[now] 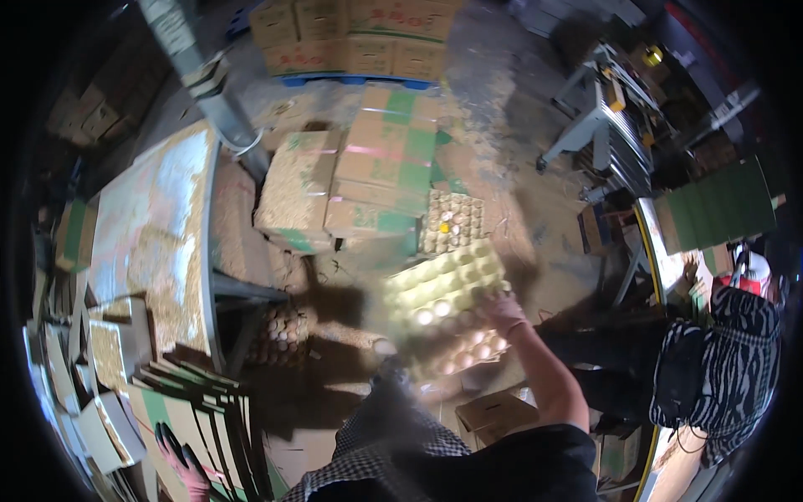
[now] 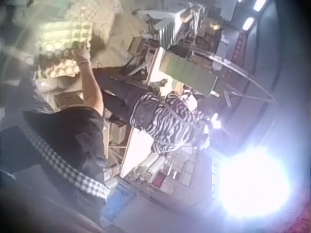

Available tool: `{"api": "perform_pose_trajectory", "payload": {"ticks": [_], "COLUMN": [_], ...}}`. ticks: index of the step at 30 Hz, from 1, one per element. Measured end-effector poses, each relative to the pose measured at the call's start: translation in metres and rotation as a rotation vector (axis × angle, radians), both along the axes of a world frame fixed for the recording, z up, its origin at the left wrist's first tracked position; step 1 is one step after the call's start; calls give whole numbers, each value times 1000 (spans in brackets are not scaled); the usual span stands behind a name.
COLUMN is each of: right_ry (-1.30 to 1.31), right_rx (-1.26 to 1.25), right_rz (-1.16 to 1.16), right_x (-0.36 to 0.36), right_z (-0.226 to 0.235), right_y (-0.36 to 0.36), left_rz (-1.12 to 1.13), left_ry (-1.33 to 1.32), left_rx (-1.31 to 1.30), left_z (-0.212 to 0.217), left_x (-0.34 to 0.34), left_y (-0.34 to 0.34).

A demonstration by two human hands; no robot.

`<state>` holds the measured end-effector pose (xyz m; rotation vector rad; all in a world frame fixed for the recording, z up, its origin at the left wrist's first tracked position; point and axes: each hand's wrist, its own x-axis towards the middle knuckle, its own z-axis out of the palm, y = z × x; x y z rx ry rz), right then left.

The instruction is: The person assembles cardboard boxes, places them in a larger container, and adds a tray of small items into each box.

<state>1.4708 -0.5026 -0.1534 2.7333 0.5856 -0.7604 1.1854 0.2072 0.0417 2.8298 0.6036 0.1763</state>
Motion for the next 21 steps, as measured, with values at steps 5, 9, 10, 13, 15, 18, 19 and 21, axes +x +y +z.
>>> {"api": "perform_pose_trajectory", "payload": {"ticks": [5, 9, 10, 13, 15, 18, 19, 21], "right_ry": [-7, -148, -156, -16, 78, -100, -118, -9], "right_rx": [128, 158, 200, 422, 326, 468, 566, 884], "right_rz": [-92, -165, -172, -356, -270, -132, -117, 79], "right_x": [5, 12, 16, -8, 21, 35, 41, 44], "right_z": [47, 5, -1, -49, -12, 76, 94, 123], "right_y": [37, 16, 20, -13, 23, 122, 166, 270], "left_rz": [-125, -150, -123, -338, -263, 55, 77, 102], "left_ry": [179, 23, -6, -15, -93, 110, 173, 158], "left_rx": [382, 208, 172, 234, 266, 138, 126, 180], "left_z": [60, 17, 12, -10, -33, 11, 27, 54], "left_x": [39, 13, 2, -13, -52, -10, 2, -2], "left_y": [-45, -19, -13, 18, 33, 1, -4, -17]}}
